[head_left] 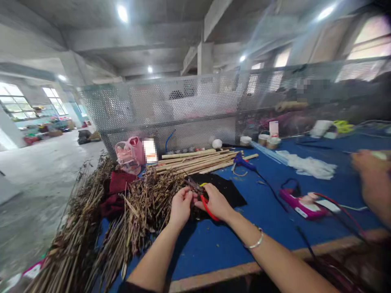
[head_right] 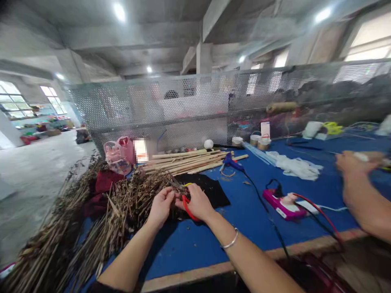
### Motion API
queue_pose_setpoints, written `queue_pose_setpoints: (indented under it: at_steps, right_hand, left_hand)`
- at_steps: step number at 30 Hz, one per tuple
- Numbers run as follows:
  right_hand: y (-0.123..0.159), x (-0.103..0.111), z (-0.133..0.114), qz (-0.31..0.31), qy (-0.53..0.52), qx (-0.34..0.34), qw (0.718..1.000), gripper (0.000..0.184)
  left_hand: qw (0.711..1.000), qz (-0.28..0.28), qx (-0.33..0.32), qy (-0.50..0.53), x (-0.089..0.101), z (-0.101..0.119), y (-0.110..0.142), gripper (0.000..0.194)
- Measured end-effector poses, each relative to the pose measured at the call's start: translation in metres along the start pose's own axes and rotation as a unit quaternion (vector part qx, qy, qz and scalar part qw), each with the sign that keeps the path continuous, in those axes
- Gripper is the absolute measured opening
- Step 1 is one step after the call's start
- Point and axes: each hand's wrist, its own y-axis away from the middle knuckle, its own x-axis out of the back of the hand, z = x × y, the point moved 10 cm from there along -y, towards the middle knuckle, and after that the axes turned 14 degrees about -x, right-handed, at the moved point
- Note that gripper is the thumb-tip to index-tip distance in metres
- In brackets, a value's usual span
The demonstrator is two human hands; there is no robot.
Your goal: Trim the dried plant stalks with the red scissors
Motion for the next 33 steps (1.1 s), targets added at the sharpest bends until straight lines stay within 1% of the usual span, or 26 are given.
queue_pose_setpoints:
  at_steps: [7,13,16,19,26,33]
  right_hand:
    - [0.003,0.003,0.002,-0.004,0.018,-0.013,1.0,0.049]
    - [0.005,0.004,-0.001,-0.013,0.031,-0.018,0.999,0.056]
    - [0.004,0.006,-0.002,-0.003,0.027,-0.014,1.0,0.054]
    - [0.004,0.006,-0.002,-0.008,0.025,-0.016,1.0,0.048]
    - [0.003,0.001,0.0,-0.021,0.011,-0.034,0.999,0.039]
    - [0.003,0.004,-0.002,-0.011,0.015,-0.04,0.999,0.039]
  left_hand:
    - [1.0,-0.015,0.024,0.009,-0.006,0.001,0.002,0.026]
    - [1.0,-0.03,0.001,0.0,-0.008,0.001,0.002,0.028]
    - [0.998,-0.055,0.002,0.01,-0.014,-0.001,0.004,0.028]
    - [0.998,-0.067,-0.004,0.015,-0.018,0.001,0.005,0.027]
    - [0.998,-0.053,-0.019,0.005,-0.018,0.003,0.006,0.027]
    - [0.998,-0.05,-0.025,0.0,-0.015,0.003,0.003,0.026]
